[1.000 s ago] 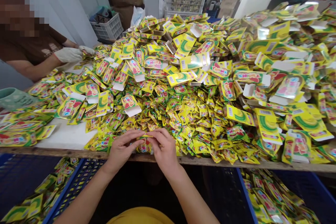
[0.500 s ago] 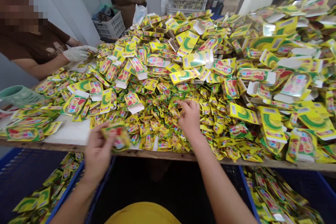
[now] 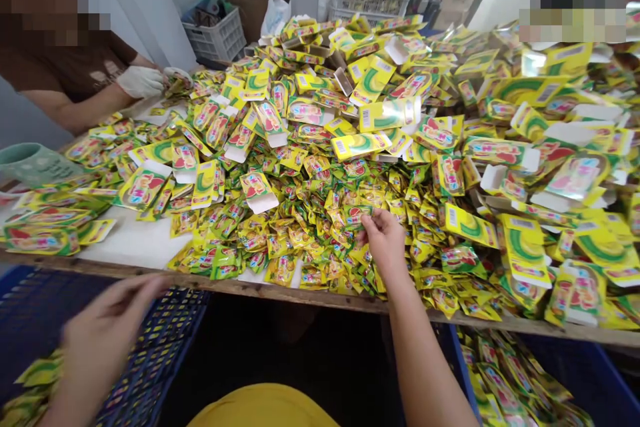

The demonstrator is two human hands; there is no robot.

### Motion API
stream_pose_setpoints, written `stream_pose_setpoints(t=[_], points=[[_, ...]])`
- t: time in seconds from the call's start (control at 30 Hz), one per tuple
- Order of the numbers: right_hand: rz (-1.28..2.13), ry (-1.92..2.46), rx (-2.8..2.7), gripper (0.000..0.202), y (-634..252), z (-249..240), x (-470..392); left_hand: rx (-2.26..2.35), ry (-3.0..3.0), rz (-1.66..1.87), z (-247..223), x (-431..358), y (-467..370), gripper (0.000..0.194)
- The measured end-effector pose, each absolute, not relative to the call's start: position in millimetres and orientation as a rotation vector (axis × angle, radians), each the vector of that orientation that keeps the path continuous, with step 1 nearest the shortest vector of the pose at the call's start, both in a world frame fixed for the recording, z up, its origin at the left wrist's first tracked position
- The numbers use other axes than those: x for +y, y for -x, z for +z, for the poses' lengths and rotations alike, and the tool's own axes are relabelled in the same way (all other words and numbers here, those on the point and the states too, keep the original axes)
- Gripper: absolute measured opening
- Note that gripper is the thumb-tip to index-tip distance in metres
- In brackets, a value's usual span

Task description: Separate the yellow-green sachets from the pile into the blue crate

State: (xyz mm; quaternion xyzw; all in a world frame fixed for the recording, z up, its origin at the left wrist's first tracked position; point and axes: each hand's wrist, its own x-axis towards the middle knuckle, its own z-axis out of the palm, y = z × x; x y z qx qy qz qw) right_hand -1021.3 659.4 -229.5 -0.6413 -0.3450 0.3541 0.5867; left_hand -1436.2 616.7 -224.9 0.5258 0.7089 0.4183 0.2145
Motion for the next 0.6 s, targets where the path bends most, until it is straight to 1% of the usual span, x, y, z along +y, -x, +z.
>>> stream_pose_setpoints(t=[0.1,0.13,0.17,0.27,0.33,0.4,0.5,0.6], points=[[0.997,1.527,-0.74,0.03,1035,-239,654,1.255,-1.415,0.944,-213,642,1311,0.02],[1.017,1.539,-0.75,0.028,1039,-241,653,1.103,-1.392,0.899,-213,653,1276,0.02],[1.028,1.546,-0.767,0.027,1043,-243,652,1.058,-1.388,0.88,-215,663,1245,0.021],[1.055,1.529,-0.786,0.026,1048,-244,645,1.174,-1.493,0.842,-226,694,1181,0.025],[1.056,1.492,-0.759,0.029,1046,-244,639,1.238,-1.56,0.871,-232,708,1160,0.017],[1.046,1.451,-0.714,0.033,1041,-245,634,1.256,-1.6,0.92,-234,715,1153,0.003],[1.024,1.385,-0.647,0.037,1034,-242,628,1.256,-1.616,0.988,-232,712,1162,0.008],[1.025,1.225,-0.488,0.037,1037,-232,625,1.134,-1.394,1.049,-230,699,1180,0.012]])
